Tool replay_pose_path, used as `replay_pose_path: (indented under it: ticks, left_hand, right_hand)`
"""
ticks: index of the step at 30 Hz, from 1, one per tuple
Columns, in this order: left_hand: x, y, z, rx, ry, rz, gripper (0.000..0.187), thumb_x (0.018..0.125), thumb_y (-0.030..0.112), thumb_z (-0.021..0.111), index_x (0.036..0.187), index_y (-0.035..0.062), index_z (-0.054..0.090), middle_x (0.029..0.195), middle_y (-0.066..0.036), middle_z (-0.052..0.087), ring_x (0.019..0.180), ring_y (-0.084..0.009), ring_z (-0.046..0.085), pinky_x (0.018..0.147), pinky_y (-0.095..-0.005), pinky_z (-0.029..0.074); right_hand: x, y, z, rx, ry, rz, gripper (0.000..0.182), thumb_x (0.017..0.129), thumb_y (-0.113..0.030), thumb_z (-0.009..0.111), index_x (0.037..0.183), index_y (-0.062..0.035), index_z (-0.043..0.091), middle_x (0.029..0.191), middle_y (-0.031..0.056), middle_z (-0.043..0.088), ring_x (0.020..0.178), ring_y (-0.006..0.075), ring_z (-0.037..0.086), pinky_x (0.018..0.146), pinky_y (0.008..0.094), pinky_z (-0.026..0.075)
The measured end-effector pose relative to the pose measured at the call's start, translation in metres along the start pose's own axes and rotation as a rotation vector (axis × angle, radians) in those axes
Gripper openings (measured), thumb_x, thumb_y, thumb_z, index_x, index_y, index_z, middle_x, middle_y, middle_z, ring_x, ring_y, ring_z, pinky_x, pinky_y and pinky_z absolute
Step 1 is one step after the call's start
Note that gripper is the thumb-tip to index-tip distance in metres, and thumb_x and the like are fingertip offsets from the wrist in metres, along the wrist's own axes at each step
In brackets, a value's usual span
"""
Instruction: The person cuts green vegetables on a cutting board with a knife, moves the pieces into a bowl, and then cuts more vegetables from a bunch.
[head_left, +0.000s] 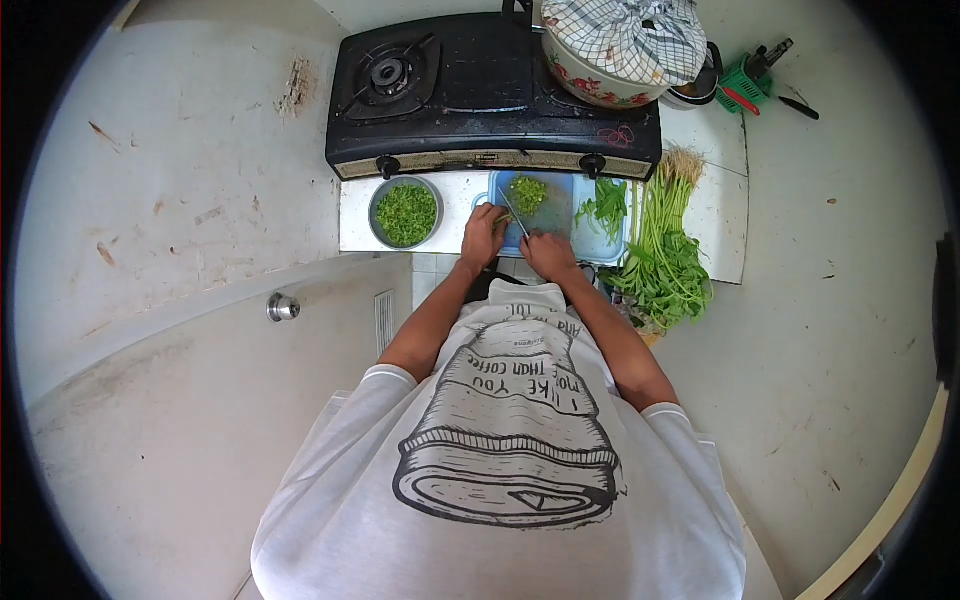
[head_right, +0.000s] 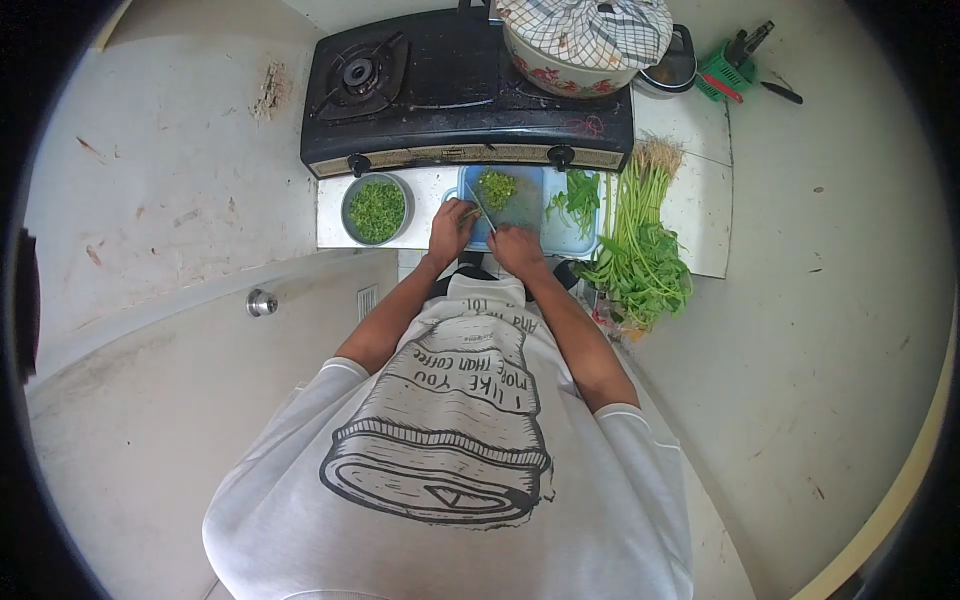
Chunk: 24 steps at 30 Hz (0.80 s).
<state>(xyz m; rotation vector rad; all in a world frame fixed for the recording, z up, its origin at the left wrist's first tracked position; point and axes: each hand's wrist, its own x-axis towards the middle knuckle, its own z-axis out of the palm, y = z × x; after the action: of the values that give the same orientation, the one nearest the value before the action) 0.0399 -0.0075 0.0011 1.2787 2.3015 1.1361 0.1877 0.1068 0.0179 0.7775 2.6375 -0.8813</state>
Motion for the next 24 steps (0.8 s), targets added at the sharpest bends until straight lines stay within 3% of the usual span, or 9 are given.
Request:
replay_pose_path:
  ticks: [24]
  left_hand:
    - [-0.0011, -0.0002, -0.0025, -0.028, -0.031, -0.035, 0.014, 0.085, 0.000, 0.070, 0.100, 0.0004, 0.069, 0.096, -0.020, 0.062, 0.096, -0.0415, 0.061, 0.086, -0.0486, 0.051]
  right_hand:
    - [0.0042, 0.0006, 0.0042, -0.015, 0.013, -0.022, 0.048, 0.106, -0.039, 0.048, 0.098, 0.0032, 0.070, 0.092, 0.0289, 0.073, 0.088, 0.0447, 0.073, 0.085, 0.0537, 0.057]
